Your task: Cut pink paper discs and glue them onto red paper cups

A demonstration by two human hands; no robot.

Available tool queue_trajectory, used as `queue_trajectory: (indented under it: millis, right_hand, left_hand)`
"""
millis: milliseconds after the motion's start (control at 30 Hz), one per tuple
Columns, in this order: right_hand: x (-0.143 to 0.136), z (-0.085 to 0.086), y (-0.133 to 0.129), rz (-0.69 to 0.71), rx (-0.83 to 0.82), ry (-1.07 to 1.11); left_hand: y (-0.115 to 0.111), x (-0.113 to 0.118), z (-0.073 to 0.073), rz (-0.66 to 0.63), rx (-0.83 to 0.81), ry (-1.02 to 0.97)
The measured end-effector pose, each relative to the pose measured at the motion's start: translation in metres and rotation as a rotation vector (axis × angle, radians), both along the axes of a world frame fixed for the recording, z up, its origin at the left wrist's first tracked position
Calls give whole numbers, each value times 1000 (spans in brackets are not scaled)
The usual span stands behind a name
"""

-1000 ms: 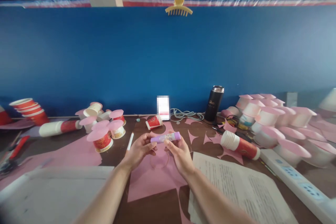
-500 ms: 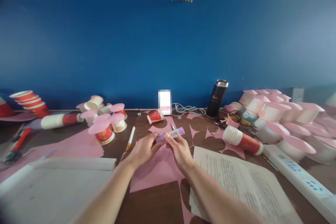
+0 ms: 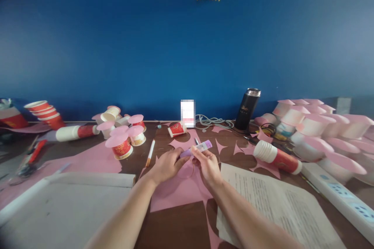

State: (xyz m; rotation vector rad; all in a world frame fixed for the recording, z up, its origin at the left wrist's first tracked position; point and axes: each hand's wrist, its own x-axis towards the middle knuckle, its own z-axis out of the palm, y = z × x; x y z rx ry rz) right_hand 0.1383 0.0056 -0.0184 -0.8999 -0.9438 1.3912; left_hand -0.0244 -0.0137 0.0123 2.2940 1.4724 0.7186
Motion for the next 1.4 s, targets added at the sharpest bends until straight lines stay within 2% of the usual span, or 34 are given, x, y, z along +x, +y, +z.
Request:
queue_trajectory:
  millis: [67, 100, 167, 233, 300, 400, 500, 600, 700, 767, 800, 833, 867, 967, 1033, 1200, 1400]
  right_hand:
    - [9, 6, 7, -19, -6, 11]
    - [15, 9, 11, -117, 15, 56]
    - [25, 15, 19, -185, 31, 95]
    - [29, 17, 22, -220, 81, 185]
    - [25, 14, 17, -93, 52, 153]
    - [13, 7, 6, 49, 53, 34]
    - [7, 5, 0, 101, 51, 4]
    - [12, 12, -1, 133, 26, 69]
    - [22, 22, -1, 228, -24, 134]
    - [31, 29, 0, 364, -62, 130]
    - [36, 32, 1, 431, -83, 122]
    - [40, 34, 2, 493, -110, 115]
    - [45, 35, 3, 543, -135, 105]
    - [55, 35, 7, 618, -182, 58]
    - [59, 33, 9, 628, -185, 31]
    - [59, 29, 11, 627, -189, 26]
    - [53, 27, 9, 621, -179, 47]
  left_hand:
    - [1, -8, 1, 25, 3, -16]
    - [2, -14, 1, 68, 14, -32]
    - [5, -26, 2, 201, 35, -157]
    - [10, -35, 1, 375, 145, -239]
    - [14, -40, -2, 506, 154, -157]
    - [18, -43, -8, 620, 16, 82]
    - [20, -45, -11, 672, -127, 196]
    - [19, -47, -9, 699, -197, 230]
    - [15, -43, -5, 766, -169, 232]
    - [11, -38, -1, 800, -47, 251]
    - [9, -34, 0, 763, 19, 271]
    - [8, -31, 1, 672, 61, 280]
    - [7, -28, 1, 527, 65, 262]
    - [5, -20, -4, 51, -54, 124]
    - [5, -18, -9, -99, -125, 52]
    - [6, -20, -14, -105, -196, 20]
    - [5, -21, -8, -154, -195, 62]
